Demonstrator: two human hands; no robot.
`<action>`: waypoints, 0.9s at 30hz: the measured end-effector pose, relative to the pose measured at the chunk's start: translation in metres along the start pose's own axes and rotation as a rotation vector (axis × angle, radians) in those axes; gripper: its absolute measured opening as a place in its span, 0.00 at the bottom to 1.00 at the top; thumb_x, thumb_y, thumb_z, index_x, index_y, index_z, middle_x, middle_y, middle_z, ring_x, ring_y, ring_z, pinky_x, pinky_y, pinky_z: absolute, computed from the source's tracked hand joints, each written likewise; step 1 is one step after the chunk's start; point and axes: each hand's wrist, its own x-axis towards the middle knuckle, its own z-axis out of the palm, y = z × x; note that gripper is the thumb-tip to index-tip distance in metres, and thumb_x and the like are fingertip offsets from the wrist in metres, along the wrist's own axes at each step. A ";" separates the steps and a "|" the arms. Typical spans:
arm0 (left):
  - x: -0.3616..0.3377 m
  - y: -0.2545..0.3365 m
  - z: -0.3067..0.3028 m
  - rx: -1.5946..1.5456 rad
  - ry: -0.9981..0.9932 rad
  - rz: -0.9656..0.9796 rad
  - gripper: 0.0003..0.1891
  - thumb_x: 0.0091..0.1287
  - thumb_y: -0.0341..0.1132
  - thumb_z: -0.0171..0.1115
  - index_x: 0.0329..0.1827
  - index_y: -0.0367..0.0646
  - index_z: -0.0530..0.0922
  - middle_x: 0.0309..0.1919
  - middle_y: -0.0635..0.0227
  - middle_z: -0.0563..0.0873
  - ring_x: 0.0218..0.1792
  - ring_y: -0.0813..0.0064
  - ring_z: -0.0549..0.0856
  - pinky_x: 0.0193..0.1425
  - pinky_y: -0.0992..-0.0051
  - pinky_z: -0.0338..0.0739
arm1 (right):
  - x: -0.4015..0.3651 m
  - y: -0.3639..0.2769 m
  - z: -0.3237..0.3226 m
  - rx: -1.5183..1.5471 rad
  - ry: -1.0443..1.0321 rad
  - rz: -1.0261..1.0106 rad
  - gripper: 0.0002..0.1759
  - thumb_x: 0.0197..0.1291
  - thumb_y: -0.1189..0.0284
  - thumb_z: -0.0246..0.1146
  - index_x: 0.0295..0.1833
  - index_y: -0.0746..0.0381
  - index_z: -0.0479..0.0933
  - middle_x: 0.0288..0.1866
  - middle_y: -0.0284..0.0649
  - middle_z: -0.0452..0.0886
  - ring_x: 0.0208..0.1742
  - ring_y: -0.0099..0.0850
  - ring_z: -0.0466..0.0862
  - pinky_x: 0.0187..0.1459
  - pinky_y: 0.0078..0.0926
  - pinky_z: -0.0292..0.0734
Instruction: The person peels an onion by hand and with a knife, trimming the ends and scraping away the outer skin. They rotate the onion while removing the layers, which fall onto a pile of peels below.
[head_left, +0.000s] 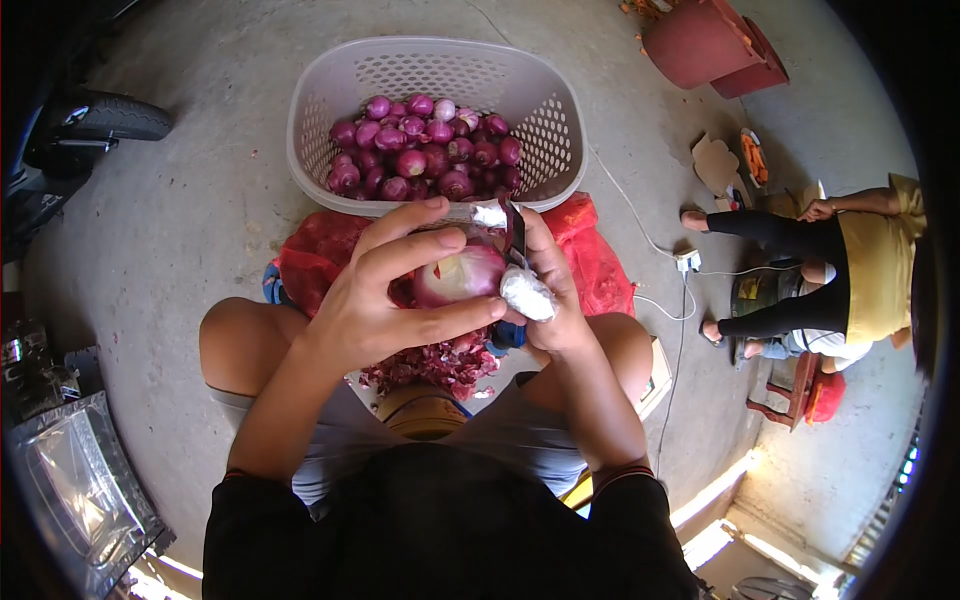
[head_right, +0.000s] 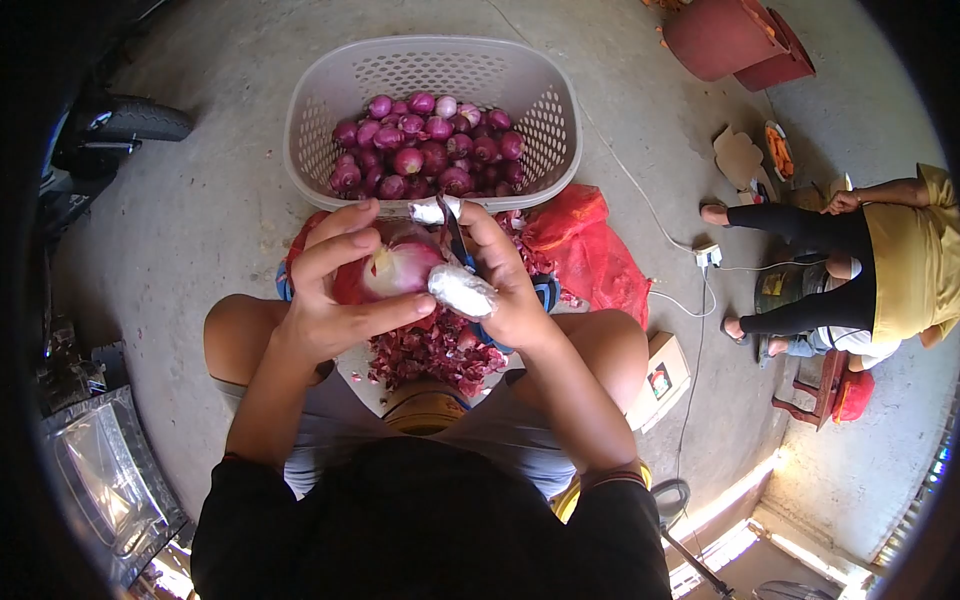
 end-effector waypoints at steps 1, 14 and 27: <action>-0.001 0.000 0.000 0.006 -0.023 -0.005 0.22 0.44 0.29 0.76 0.45 0.55 0.84 0.55 0.65 0.73 0.63 0.53 0.71 0.63 0.61 0.70 | -0.002 -0.001 0.002 0.068 0.038 0.055 0.36 0.55 0.75 0.65 0.68 0.58 0.58 0.59 0.41 0.70 0.60 0.31 0.72 0.60 0.32 0.66; 0.005 0.011 -0.004 -1.227 0.073 -0.831 0.44 0.51 0.19 0.66 0.72 0.35 0.52 0.68 0.58 0.62 0.66 0.71 0.66 0.68 0.68 0.63 | 0.003 0.011 0.011 -0.211 0.020 -0.355 0.37 0.57 0.66 0.65 0.68 0.60 0.54 0.63 0.48 0.69 0.60 0.38 0.74 0.56 0.35 0.71; -0.002 0.002 -0.006 -0.812 0.059 -0.701 0.40 0.50 0.19 0.70 0.67 0.34 0.60 0.59 0.58 0.70 0.58 0.73 0.75 0.60 0.71 0.73 | 0.004 -0.019 -0.020 -0.881 -0.148 -0.416 0.32 0.50 0.75 0.65 0.63 0.62 0.64 0.42 0.49 0.81 0.35 0.45 0.84 0.35 0.34 0.77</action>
